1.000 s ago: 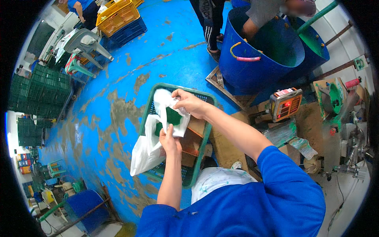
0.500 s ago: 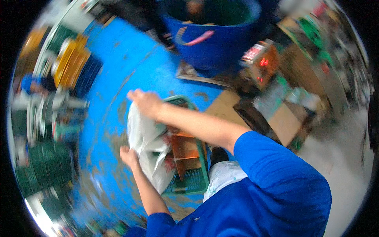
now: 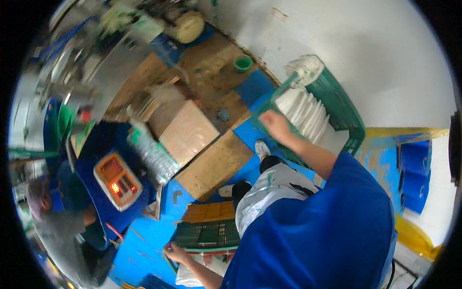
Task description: The person scoops green powder from a large blue drum into a white bag using a green scoop, then places the filled bag into a green crate. The person repeats this process multiple times.
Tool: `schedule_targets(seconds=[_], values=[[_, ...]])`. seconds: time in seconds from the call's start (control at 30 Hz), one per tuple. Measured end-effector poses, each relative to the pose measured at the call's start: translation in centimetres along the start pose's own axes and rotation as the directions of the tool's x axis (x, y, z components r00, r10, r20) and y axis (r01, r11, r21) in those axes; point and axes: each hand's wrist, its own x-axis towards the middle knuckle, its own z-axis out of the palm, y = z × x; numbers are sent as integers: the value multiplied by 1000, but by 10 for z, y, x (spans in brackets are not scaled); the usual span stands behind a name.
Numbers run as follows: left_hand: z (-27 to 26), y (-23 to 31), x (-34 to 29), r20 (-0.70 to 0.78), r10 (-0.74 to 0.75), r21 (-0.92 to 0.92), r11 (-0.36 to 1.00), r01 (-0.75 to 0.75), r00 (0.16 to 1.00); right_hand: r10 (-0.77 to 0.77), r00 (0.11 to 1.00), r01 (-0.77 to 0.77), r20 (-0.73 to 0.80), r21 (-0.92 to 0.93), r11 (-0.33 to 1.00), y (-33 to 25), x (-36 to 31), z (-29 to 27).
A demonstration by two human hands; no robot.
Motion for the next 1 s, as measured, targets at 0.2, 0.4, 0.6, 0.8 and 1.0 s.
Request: schedule_targets(seconds=[0.2,0.4,0.6,0.8,1.0], values=[[132,203,-88,524,385,33,882,-470,760,858,514,-588,-13,723,363,206,107,-85],[181,265,-165,765,344,31,825,-565,544,993,110,-516,-33,852,86,342,174,-28],[177,292,-198,829,322,51,770,-636,457,944,316,-273,90,962,0,355,131,-71],[147,397,-218,826,358,11,763,-647,436,774,608,-1,179,974,-225,213,1,-190],[129,448,-238,896,277,-394,857,334,348,54,790,-596,611,785,-170,-12,36,-164]])
